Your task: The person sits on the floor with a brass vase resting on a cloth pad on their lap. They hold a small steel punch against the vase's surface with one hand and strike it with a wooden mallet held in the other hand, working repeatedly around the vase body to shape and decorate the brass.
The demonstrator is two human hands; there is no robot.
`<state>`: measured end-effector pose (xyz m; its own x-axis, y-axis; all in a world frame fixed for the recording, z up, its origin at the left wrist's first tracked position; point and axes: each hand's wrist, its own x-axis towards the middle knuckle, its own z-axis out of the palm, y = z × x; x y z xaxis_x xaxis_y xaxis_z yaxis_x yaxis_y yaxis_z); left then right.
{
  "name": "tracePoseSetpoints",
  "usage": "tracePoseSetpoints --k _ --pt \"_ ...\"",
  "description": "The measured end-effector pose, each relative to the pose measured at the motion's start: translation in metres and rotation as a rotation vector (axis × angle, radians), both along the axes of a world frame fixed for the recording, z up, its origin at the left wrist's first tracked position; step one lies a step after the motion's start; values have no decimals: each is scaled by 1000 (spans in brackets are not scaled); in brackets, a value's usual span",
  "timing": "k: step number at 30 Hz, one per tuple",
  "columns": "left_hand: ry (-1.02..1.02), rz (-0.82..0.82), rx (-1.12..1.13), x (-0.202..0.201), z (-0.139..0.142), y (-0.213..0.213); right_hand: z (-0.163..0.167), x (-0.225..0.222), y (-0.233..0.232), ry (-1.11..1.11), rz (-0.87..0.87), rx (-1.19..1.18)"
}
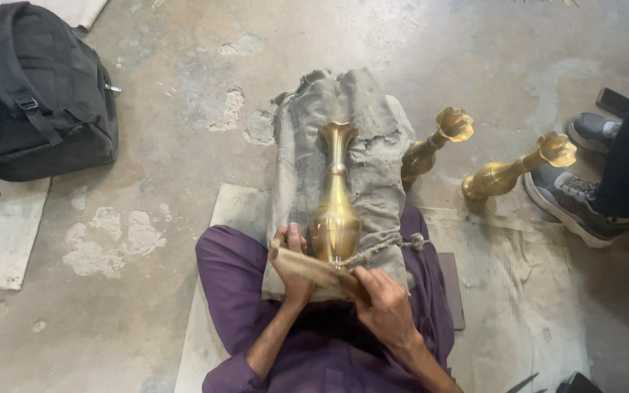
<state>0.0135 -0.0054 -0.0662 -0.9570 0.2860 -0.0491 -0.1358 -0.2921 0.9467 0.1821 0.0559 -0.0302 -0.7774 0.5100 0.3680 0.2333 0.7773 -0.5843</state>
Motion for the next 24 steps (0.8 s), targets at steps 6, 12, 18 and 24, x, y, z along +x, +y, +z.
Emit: tracePoseSetpoints --k 6,12,18,24 --pt "13 -50 -12 -9 -14 -3 9 5 3 39 3 -90" --pt "95 -388 -324 -67 16 -13 21 34 40 210 -4 -632" --pt "121 -735 -295 -113 67 -1 20 34 51 869 -75 -883" --pt "53 -1054 -219 -128 82 30 -12 27 49 477 -96 -865"
